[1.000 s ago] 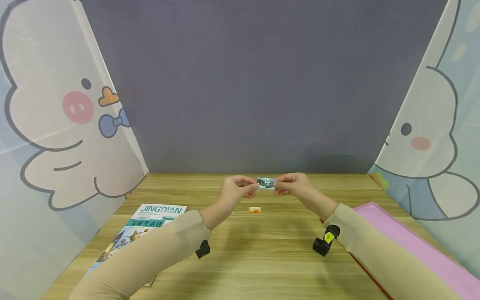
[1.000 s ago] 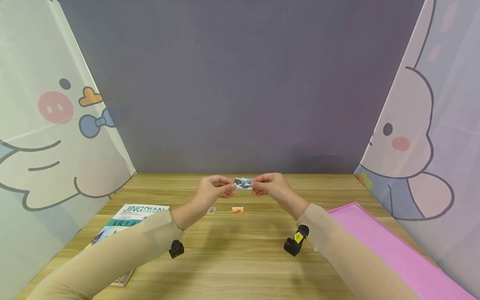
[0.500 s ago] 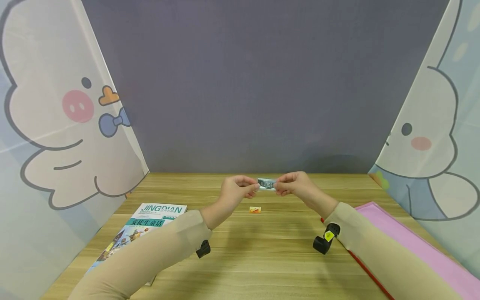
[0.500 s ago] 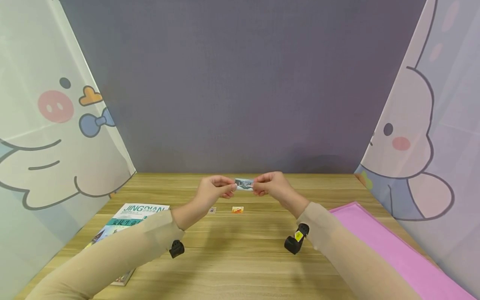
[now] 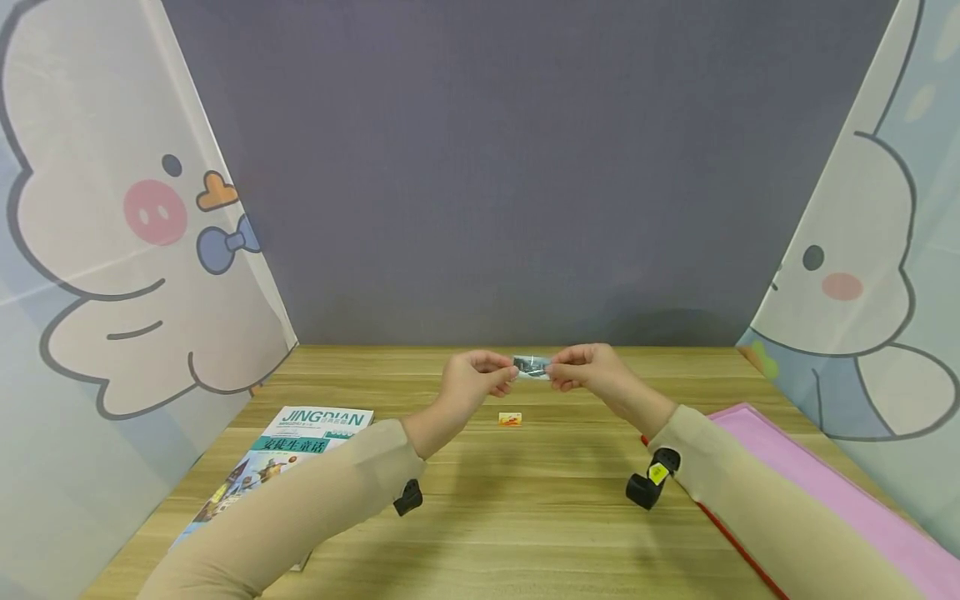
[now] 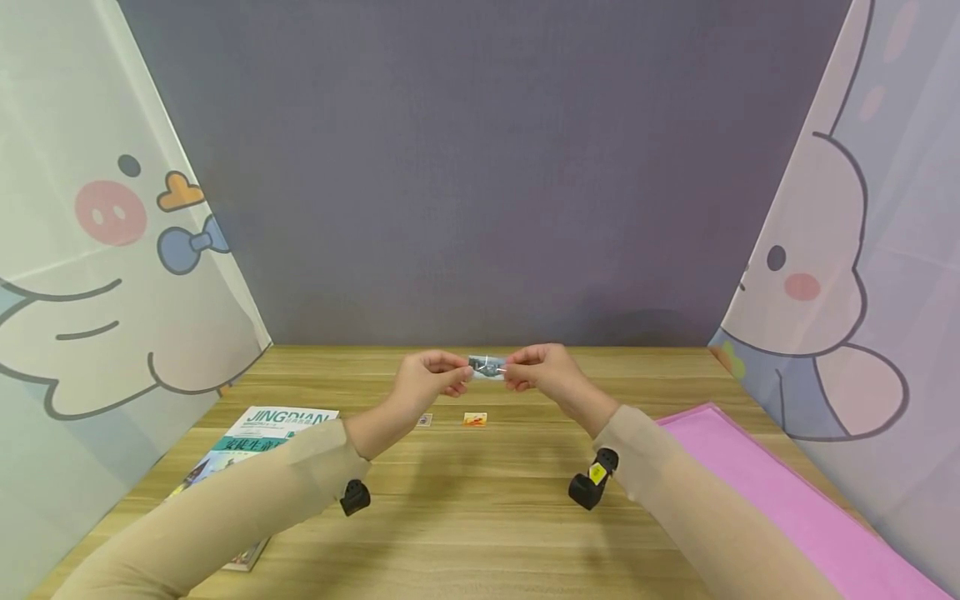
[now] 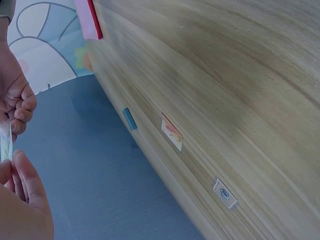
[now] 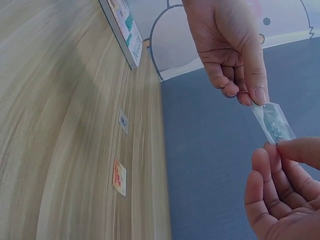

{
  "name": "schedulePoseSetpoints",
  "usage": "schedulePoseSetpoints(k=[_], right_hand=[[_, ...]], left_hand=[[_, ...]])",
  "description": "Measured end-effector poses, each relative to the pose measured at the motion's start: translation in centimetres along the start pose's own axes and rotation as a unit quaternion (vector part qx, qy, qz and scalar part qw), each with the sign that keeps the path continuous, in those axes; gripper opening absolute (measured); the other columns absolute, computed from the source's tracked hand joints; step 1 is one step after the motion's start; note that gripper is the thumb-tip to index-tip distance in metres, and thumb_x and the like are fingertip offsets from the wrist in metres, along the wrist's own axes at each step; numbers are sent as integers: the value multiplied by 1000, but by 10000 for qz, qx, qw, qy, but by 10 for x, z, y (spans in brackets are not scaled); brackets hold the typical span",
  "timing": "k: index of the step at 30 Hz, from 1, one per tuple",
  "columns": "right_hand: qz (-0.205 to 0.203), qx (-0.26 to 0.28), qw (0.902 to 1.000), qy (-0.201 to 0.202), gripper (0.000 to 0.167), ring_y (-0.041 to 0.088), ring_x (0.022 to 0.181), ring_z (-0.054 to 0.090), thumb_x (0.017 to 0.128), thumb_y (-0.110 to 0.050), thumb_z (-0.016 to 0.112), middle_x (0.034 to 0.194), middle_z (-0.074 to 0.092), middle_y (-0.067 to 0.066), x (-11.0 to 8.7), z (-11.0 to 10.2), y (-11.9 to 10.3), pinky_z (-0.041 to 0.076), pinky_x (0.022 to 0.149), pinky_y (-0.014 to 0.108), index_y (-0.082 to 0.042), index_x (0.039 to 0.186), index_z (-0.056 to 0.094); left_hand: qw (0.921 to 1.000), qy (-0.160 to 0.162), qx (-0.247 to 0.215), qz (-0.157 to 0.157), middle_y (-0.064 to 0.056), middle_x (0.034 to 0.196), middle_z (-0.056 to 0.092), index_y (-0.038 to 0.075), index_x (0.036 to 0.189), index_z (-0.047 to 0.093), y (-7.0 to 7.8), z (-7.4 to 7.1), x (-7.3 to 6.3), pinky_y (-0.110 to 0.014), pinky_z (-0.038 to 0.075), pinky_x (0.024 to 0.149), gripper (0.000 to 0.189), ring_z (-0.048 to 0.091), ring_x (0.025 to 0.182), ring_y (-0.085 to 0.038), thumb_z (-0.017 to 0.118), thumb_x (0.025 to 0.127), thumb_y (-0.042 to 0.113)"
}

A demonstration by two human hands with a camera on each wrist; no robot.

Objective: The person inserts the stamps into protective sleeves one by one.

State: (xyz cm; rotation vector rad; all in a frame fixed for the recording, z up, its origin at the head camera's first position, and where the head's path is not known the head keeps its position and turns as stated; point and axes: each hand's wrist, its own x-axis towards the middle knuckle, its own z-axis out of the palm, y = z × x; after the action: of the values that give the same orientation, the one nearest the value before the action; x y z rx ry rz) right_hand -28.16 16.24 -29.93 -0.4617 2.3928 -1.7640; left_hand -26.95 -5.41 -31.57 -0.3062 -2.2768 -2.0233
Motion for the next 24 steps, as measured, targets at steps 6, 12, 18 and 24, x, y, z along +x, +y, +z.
schedulePoseSetpoints(k=[6, 12, 18, 24], right_hand=[[-122, 22, 9999, -76, 38, 17, 79, 68, 96, -13, 60, 89, 71, 8, 0, -1, 2, 59, 77, 32, -3, 131, 53], [-258, -21, 9996, 64, 37, 18, 75, 68, 95, -18, 63, 88, 70, 10, -1, -2, 3, 60, 73, 34, -4, 128, 55], [-354, -96, 9988, 332, 34, 17, 71, 67, 94, -18, 66, 76, 69, 3, -3, -3, 8, 60, 66, 31, -1, 121, 58], [-295, -143, 9985, 432, 31, 20, 71, 68, 94, -16, 65, 74, 70, 2, -4, -9, 17, 59, 64, 31, 1, 120, 59]], left_hand=[[9999, 82, -40, -106, -13, 85, 74, 2, 99, 72, -2, 1, 1, -35, 62, 66, 16, 69, 64, -17, 75, 85, 9], [9999, 42, -98, -132, -17, 88, 74, 4, 103, 71, -2, 4, 1, -42, 62, 70, 20, 66, 59, -12, 75, 85, 10], [10000, -64, -36, 16, -23, 88, 73, 4, 110, 69, -6, 10, 3, -42, 62, 65, 27, 68, 58, -19, 75, 85, 9], [9996, -226, 137, 41, -18, 85, 74, 8, 114, 68, -11, 17, 7, -35, 61, 59, 31, 70, 61, -23, 75, 85, 13]])
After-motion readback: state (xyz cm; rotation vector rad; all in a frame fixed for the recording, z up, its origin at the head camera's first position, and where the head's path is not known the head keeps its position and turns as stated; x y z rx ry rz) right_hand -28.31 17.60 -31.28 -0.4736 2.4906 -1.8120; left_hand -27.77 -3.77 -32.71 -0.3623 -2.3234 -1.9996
